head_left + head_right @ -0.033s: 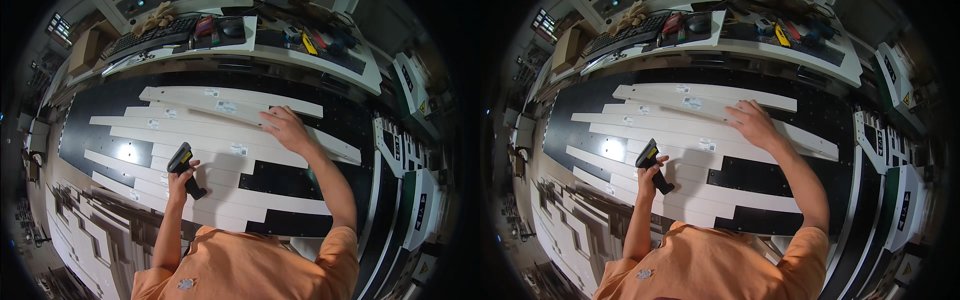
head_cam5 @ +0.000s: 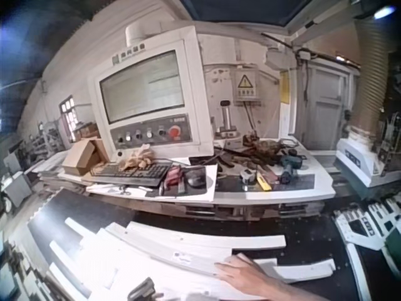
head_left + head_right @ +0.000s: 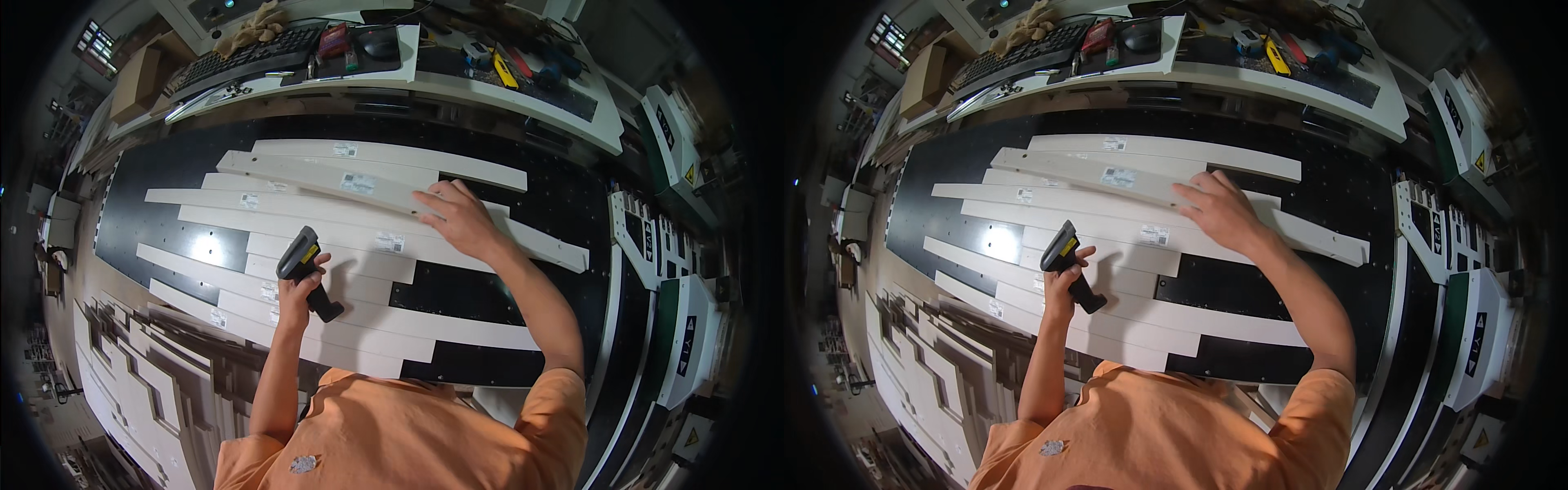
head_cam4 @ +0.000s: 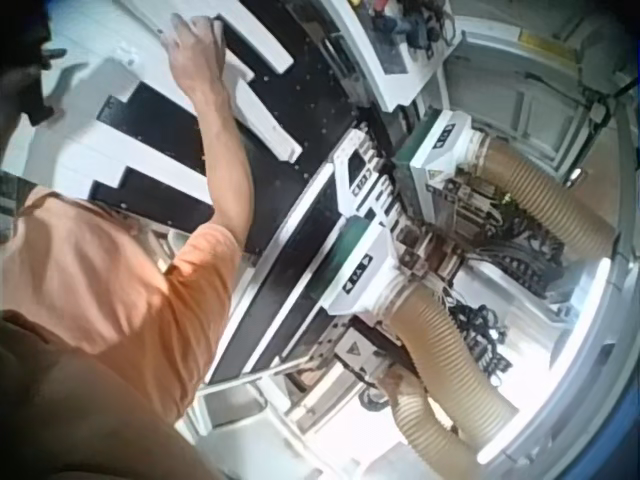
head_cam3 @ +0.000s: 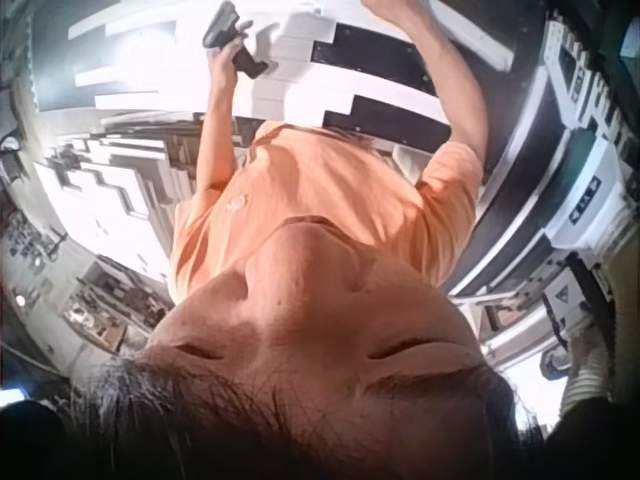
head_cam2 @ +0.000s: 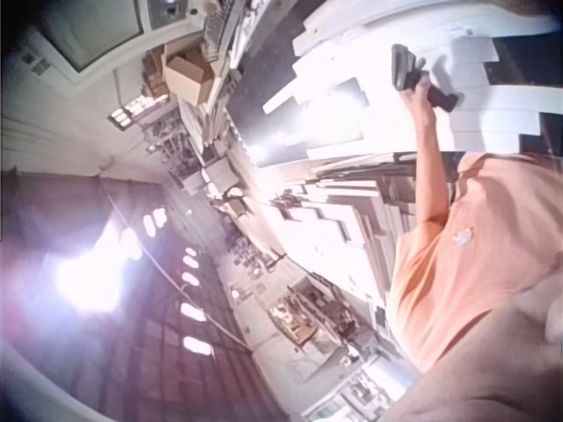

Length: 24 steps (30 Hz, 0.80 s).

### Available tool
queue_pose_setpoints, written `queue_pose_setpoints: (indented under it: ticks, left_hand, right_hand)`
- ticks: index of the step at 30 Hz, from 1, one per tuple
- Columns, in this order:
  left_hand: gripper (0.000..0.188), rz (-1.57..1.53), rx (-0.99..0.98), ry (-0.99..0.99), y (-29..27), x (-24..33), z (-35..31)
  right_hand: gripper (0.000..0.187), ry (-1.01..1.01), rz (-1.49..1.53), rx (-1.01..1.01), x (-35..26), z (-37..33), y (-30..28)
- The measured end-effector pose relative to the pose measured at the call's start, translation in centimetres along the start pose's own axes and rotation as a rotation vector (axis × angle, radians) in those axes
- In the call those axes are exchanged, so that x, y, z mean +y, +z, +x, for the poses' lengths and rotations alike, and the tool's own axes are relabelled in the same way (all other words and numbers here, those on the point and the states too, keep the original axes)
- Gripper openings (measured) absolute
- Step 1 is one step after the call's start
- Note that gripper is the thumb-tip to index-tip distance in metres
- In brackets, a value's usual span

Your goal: The person scans white wood panels with a handheld barcode scanner and uses a yellow air blower to clear dust. They pick up panels from a machine table, scan them, and place them into stacks on the floor, repeating the process throughout the clip.

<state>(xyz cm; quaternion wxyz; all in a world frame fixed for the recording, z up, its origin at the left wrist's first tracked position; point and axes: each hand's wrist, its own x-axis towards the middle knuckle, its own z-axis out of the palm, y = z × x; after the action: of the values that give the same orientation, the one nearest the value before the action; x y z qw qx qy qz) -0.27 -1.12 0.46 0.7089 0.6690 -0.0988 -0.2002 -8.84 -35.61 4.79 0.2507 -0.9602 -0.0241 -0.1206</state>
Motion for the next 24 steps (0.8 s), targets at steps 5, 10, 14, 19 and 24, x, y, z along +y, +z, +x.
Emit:
queue_pose_setpoints:
  ticks: [5,10,14,19,24]
  left_hand:
    - [0.034,-0.203,0.2,-0.194,2.5,0.7,0.1]
    - [0.03,-0.126,0.395,-0.361,0.0,-0.2,-1.4]
    - [0.029,-0.165,0.456,-0.263,-1.2,-2.5,-1.9]
    - [0.032,-0.123,0.323,-0.245,-2.9,-3.6,-1.9]
    - [0.034,-0.154,0.254,-0.234,-4.2,-4.5,-2.0]
  right_hand:
    - [0.047,-0.263,0.137,-0.243,-5.8,-0.6,4.4]
    - [0.063,-0.206,0.011,-0.134,0.3,5.9,6.3]
    - [0.082,0.182,0.05,-0.031,8.7,11.6,6.6]
    - [0.067,0.09,-0.023,0.11,14.4,11.7,5.1]
    - [0.052,0.214,-0.186,0.114,16.6,5.2,1.9]
